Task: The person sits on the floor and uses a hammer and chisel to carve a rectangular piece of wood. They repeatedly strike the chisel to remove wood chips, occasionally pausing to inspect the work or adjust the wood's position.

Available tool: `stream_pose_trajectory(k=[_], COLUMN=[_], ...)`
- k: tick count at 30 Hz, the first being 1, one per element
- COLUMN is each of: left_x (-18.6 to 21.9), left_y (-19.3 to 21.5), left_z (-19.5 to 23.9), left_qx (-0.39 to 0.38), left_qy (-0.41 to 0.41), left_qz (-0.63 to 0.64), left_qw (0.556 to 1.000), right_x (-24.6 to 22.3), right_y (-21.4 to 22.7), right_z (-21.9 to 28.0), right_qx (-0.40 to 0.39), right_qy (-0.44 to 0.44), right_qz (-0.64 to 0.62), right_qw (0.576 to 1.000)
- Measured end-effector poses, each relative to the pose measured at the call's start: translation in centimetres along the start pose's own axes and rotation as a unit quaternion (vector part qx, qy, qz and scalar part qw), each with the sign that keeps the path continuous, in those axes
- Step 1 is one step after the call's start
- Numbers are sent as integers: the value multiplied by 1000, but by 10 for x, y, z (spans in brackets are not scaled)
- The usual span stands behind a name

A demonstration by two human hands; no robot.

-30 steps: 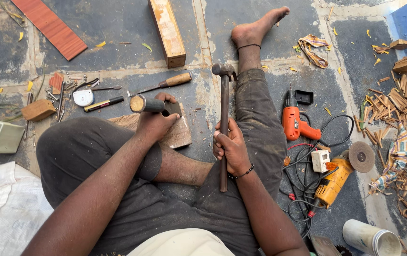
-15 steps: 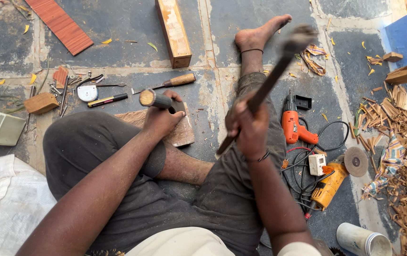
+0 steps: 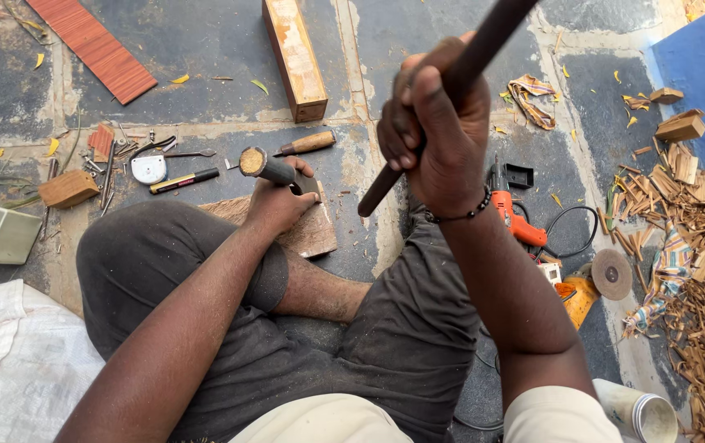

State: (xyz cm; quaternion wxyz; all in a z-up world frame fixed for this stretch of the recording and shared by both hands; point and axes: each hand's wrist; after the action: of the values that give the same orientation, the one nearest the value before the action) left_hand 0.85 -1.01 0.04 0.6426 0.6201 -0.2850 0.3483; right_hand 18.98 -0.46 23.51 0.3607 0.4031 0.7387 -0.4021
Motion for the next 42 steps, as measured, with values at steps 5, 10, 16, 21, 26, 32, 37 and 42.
stream_pose_trajectory(k=[5, 10, 16, 21, 26, 32, 37, 42], left_x=[1, 3, 2, 1, 1, -3, -7, -4], left_y=[0, 2, -1, -3, -4, -5, -7, -7], left_z=[3, 6, 11, 11, 10, 15, 8, 10], left_qx=[-1, 12, 32, 44, 44, 38, 42, 42], left_qy=[4, 10, -13, -41, -35, -10, -24, -26], left_qz=[-3, 18, 26, 27, 29, 43, 23, 14], left_qw=[1000, 1000, 999, 998, 998, 998, 999, 999], right_x=[-4, 11, 16, -11, 5, 17, 0, 15], right_y=[-5, 18, 29, 7, 3, 33, 24, 18], right_z=[-11, -29, -31, -43, -36, -25, -39, -39], right_qx=[-52, -146, -44, 99, 30, -77, 38, 64], right_qy=[-35, 126, 192, 73, 132, 305, 193, 70], right_qz=[69, 598, 672, 285, 469, 712, 359, 289], right_qw=[996, 778, 714, 951, 873, 628, 912, 953])
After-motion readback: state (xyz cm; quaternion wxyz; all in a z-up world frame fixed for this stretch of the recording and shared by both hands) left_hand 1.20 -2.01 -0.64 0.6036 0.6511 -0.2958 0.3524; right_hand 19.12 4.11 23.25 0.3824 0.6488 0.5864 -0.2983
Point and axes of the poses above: each hand's wrist, its own z-axis away from the middle knuckle, its own y-axis out of the back of the hand, x = y × z, and after that the axes turned 12 degrees about x, right-handed
